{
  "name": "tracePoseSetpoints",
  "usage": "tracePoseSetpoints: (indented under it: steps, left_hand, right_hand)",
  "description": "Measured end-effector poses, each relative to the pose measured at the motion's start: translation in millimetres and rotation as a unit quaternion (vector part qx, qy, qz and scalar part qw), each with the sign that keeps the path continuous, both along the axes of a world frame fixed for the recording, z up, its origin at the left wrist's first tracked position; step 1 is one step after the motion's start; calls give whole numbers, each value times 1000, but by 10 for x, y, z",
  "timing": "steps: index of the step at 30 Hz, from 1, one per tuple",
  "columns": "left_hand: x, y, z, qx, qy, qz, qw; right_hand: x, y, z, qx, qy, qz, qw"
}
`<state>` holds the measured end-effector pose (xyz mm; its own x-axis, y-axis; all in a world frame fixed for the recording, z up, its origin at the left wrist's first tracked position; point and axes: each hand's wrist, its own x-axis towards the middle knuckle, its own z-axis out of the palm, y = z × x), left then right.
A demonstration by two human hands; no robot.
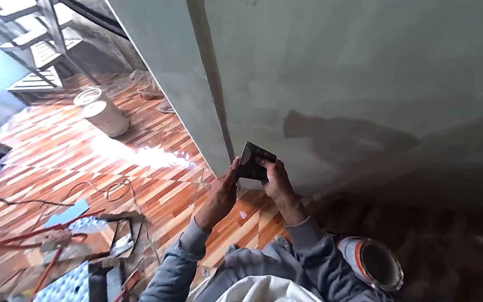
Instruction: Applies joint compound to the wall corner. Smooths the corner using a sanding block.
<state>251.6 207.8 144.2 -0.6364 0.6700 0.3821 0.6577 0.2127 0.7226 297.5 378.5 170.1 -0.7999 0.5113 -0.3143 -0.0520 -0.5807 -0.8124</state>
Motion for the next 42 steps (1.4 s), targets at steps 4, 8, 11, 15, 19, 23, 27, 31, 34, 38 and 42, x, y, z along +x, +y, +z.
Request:
tracePoseSetpoints:
  steps: [4, 8, 11, 15, 19, 23, 27, 31, 34, 38, 42]
  left_hand:
    - [273, 297, 99, -72, 20, 13, 997]
    - [563, 514, 94, -122, 18, 48, 991]
    - [767, 579, 92, -185, -14, 98, 978]
    - [1072, 485, -237, -279, -104, 127, 946]
    - [1453, 245, -955, -193, -210, 217, 934]
    - [1518, 54, -1182, -6, -132, 355, 925]
    - [1633, -102, -1420, 72, -122, 447, 883]
    - [1861, -122, -1638, 92, -172, 498, 845]
    - [1967, -143, -1726, 95, -200, 513, 829]
    - [2015, -207, -1781, 98, -202, 521, 824]
    - [2028, -267, -1789, 88, -209, 531, 816]
  right_hand:
    - [206, 331, -80, -46, -12, 24, 999]
    - [366, 582, -190, -98, -34, 58, 993]
    - [432, 668, -286, -136, -48, 87, 986]
    - [486, 782, -310, -247, 31, 180, 952]
    - [225, 927, 2, -25, 85, 144, 986]
    - [-197, 1109, 362, 596, 275, 111, 746]
    - [-938, 1117, 525, 912, 348, 123, 178]
    - [-1608, 1257, 315, 919, 335, 202, -56]
    - [-1884, 1235, 303, 912, 337, 192, -134]
    - [-1988, 1108, 281, 906, 340, 182, -174]
    - [-1960, 1087, 246, 920, 289, 205, -169]
